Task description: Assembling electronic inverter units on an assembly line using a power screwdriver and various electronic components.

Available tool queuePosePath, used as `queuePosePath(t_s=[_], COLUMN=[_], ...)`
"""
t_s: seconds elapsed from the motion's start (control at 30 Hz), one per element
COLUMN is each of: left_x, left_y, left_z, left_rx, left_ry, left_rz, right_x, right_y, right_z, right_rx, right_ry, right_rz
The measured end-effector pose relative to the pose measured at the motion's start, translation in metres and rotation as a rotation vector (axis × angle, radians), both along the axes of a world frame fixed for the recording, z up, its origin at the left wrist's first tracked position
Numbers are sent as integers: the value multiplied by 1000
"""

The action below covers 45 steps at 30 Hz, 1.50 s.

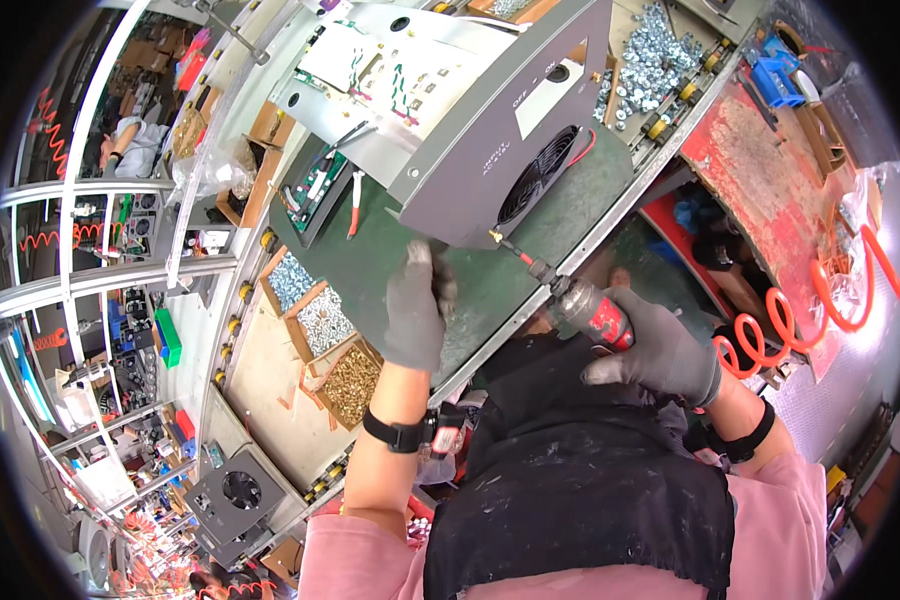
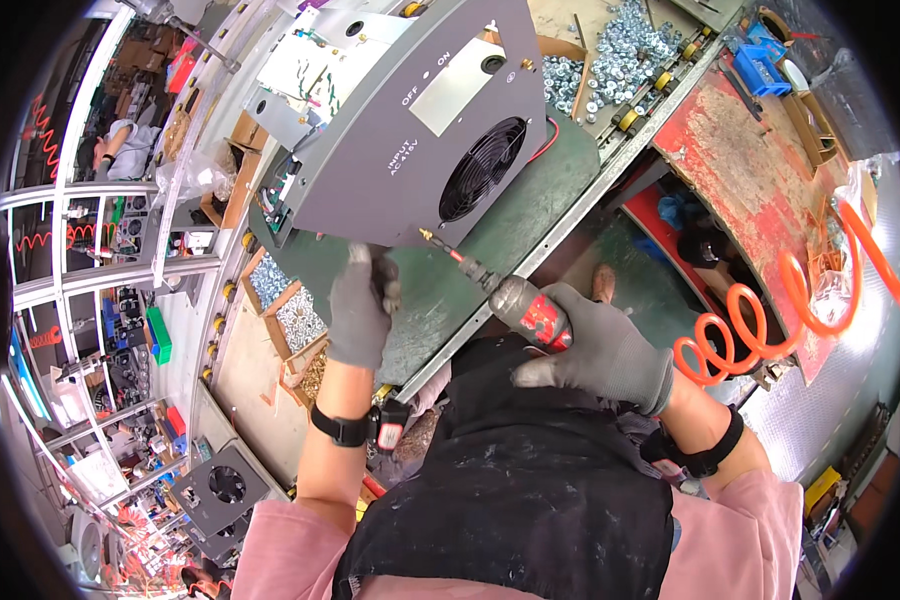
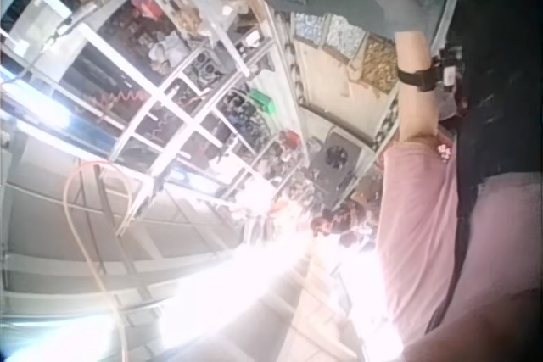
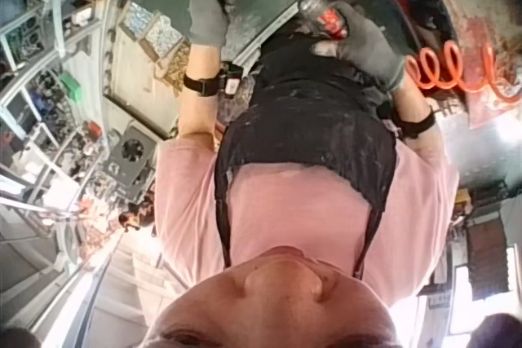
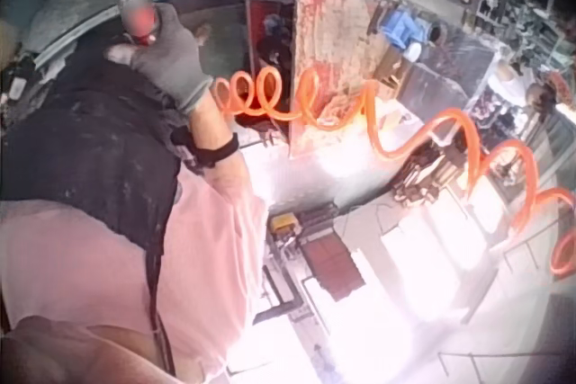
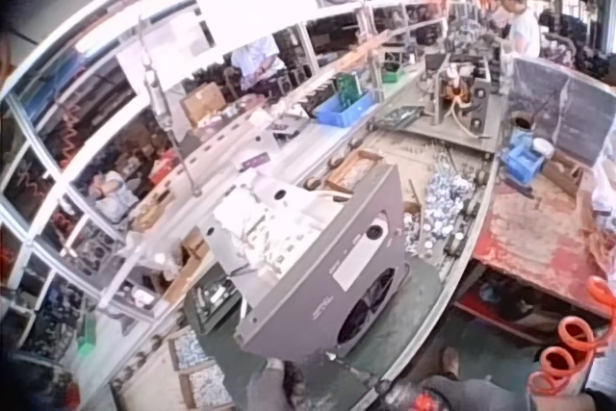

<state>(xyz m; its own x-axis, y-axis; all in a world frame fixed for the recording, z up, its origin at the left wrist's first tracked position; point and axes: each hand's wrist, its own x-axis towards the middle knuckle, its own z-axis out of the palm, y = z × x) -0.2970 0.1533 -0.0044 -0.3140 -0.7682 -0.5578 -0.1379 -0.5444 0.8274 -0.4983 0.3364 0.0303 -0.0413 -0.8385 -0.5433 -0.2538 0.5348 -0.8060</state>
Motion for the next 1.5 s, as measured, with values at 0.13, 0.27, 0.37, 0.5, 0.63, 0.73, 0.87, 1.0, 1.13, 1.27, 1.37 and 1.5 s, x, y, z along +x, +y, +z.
queuePosePath(t_s=[0.13, 0.27, 0.37, 0.5, 0.63, 0.73, 0.87, 1.0, 1.13, 1.27, 1.37, 1.5], left_x=[-11, -12, -13, -13, -10, -1, 66, 194, 280, 297, 309, 330], left_y=[-20, -24, -23, -27, -30, -34, -37, -45, -4, 31, 30, 23], left_z=[-8, -2, 0, 0, 3, -2, -31, -88, -145, -184, -189, -177], left_rx=[-63, -45, -29, 37, 36, 21, -148, -313, -60, -106, -132, -92], left_ry=[165, 37, 111, 132, 160, 154, -36, -640, -1381, -1504, -1240, -1258], left_rz=[-38, -76, -75, -36, -112, -181, -176, 47, -47, 29, -36, -45], right_x=[6, 14, 18, 25, 34, 37, 39, 48, 54, 58, 64, 70], right_y=[-8, -12, -14, -18, -21, -24, -25, -24, -20, -11, -4, 0], right_z=[2, 6, 12, 21, 30, 32, 27, 21, 21, 23, 23, 25], right_rx=[-23, -19, -14, 33, 63, 103, -2, -114, -114, -26, -20, -39], right_ry=[17, 98, 63, 140, 205, 94, 206, 201, -21, 29, 35, 12], right_rz=[37, 60, 23, 21, 11, -67, -30, -86, -183, -158, -161, -143])
